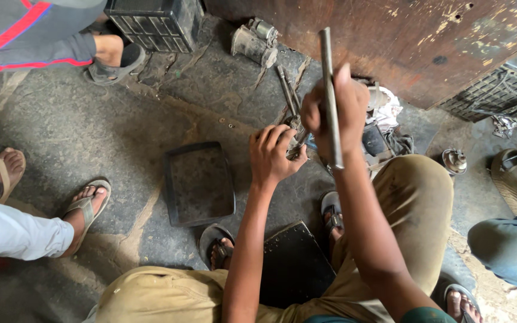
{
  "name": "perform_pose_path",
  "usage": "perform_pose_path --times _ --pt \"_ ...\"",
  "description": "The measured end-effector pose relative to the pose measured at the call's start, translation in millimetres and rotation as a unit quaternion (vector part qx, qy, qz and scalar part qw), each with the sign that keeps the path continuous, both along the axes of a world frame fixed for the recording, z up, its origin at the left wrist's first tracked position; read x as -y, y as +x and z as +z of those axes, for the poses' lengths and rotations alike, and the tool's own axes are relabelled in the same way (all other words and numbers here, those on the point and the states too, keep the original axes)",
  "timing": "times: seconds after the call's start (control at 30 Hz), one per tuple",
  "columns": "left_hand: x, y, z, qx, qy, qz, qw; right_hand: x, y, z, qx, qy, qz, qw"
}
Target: The person sits on the floor and uses a metal rod to repeatedly strike a cylindrical mechanical component. They hold the part with one hand and strike it with the other, occasionally adjusting the grip. The part is then placed into a black tray.
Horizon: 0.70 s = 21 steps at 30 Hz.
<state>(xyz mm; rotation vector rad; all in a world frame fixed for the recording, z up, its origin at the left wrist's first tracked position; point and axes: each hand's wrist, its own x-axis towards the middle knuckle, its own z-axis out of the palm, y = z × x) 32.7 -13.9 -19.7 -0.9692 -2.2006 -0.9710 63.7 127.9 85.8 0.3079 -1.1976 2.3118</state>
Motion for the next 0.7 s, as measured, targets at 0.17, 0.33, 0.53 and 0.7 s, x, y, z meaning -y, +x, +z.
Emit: perform_pose_path --times 0.17,0.33,0.53,0.7 --pt "1.2 -0.8 0.1 0.008 -0.001 -0.009 1.0 41.2 -6.2 -15.3 -0.076 0.27 -0.385 0.879" --pt "2.0 -2.5 -3.2 -0.006 -0.007 -0.001 1.0 22.7 -8.9 6.1 0.097 0.165 -0.302 0.934" --pt "1.1 -2.6 -7.7 -0.01 0.01 -0.006 1.0 14.1 -5.3 -1.3 -0.03 0.027 -0.115 0.992" --pt "2.8 -2.0 -8.4 0.007 -0.002 -0.004 1.0 44.8 -2.6 1.5 -0.117 0.218 -0.33 0.911"
